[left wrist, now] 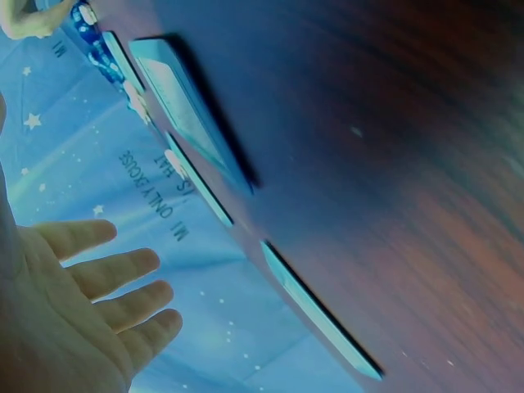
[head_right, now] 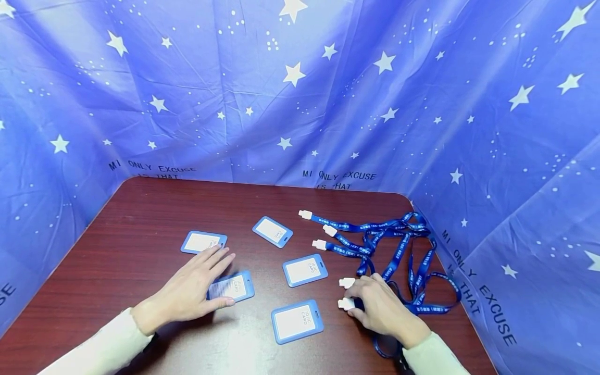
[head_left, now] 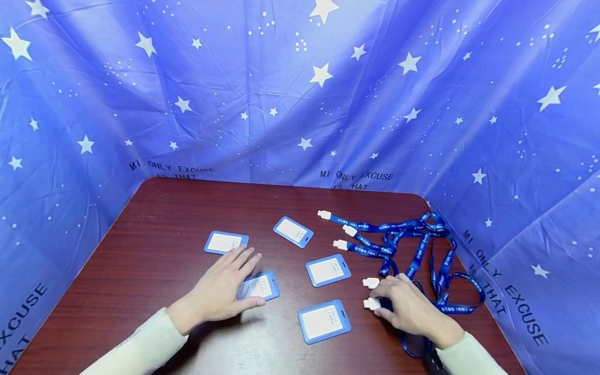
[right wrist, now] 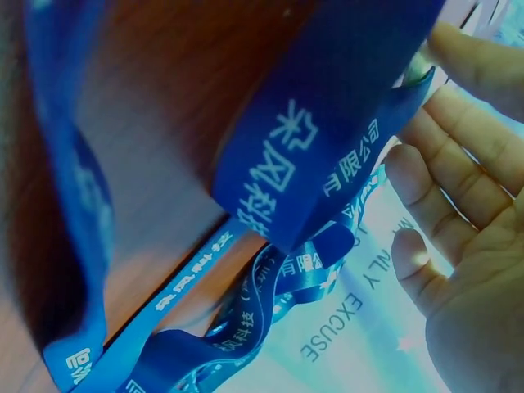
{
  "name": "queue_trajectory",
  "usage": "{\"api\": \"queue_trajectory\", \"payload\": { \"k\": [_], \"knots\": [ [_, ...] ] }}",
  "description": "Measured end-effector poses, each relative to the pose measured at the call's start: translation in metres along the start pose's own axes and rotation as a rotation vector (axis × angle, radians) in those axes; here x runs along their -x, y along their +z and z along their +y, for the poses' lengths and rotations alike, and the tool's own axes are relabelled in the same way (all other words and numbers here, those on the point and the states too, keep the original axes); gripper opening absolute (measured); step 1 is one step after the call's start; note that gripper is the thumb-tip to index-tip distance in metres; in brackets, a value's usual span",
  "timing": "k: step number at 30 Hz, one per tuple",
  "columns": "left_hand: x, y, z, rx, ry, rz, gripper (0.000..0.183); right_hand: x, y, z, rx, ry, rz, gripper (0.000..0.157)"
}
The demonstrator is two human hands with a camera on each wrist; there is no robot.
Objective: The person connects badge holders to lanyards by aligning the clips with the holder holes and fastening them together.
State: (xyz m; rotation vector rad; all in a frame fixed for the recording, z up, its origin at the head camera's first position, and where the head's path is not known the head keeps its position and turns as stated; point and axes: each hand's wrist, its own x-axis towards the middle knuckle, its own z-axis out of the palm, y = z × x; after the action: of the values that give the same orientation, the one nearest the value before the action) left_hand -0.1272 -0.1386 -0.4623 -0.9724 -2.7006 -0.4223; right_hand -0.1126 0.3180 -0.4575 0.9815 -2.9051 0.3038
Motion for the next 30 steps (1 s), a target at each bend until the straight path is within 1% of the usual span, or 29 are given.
{"api": "queue_trajectory", "payload": {
  "k": [8, 17, 22, 30],
  "knots": [
    [-0.005, 0.002, 0.01, 0.017, 0.017, -0.034, 0.094, -0.002, -0.001, 0.001, 0.001, -0.033, 0.024, 0.023],
    [-0.009, 0.005, 0.023, 0.044, 0.036, -0.06, 0.094, -0.002, -0.003, -0.003, -0.009, -0.031, 0.028, 0.024],
    [-0.012, 0.009, 0.032, 0.047, 0.05, -0.077, 0.095, -0.001, -0.005, -0.005, -0.005, -0.026, 0.014, 0.024],
    [-0.012, 0.014, 0.043, 0.032, 0.077, -0.126, 0.095, -0.002, -0.006, -0.007, -0.015, -0.044, 0.028, 0.024]
  ]
}}
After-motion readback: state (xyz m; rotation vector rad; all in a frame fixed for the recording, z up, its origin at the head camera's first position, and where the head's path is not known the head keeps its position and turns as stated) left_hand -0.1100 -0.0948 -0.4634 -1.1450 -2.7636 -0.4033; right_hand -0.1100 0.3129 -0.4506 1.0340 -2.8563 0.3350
